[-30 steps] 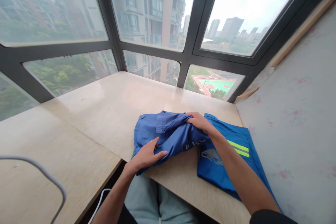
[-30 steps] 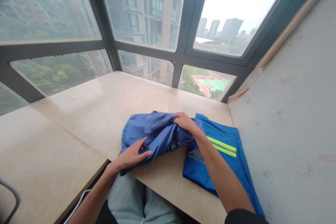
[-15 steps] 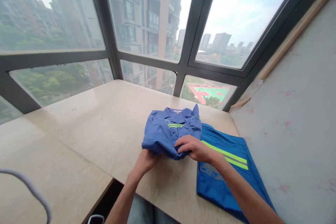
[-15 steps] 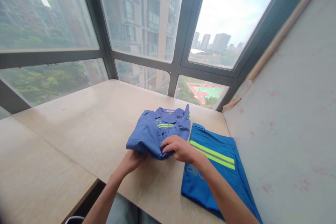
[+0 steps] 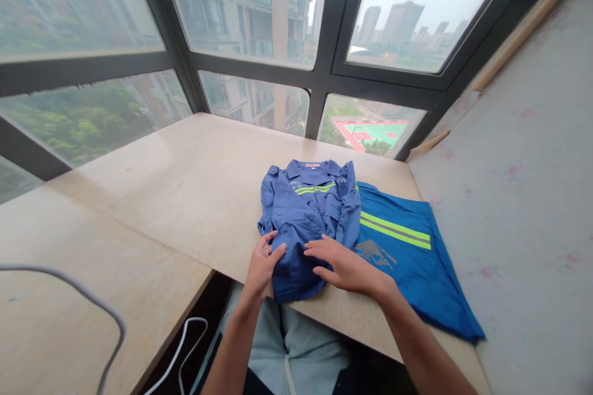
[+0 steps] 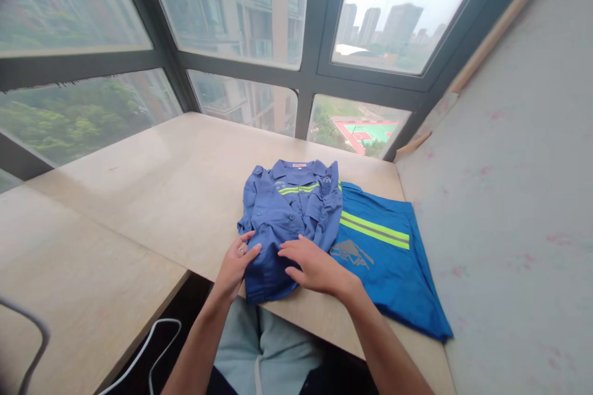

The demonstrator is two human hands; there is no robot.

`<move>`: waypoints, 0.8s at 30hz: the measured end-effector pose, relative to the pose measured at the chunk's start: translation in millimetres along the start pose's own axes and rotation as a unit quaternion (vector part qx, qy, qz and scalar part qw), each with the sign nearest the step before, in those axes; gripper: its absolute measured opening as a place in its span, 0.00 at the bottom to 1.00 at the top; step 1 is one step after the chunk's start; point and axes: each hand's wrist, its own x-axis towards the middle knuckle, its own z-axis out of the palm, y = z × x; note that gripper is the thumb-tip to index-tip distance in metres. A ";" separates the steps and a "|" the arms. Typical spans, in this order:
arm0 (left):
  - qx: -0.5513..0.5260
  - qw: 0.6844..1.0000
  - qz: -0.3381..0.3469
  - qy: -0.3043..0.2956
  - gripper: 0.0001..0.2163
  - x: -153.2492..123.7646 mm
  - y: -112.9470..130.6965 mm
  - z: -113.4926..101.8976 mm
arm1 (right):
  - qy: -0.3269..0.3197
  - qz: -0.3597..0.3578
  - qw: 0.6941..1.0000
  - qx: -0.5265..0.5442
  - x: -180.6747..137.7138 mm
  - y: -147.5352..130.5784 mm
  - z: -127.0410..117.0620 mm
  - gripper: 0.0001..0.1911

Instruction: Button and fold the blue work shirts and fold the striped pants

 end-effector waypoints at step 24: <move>-0.169 0.983 -0.064 0.019 0.13 -16.3 2.7 -1.9 | 0.229 0.045 0.967 0.108 1.5 -24.8 39.0 0.13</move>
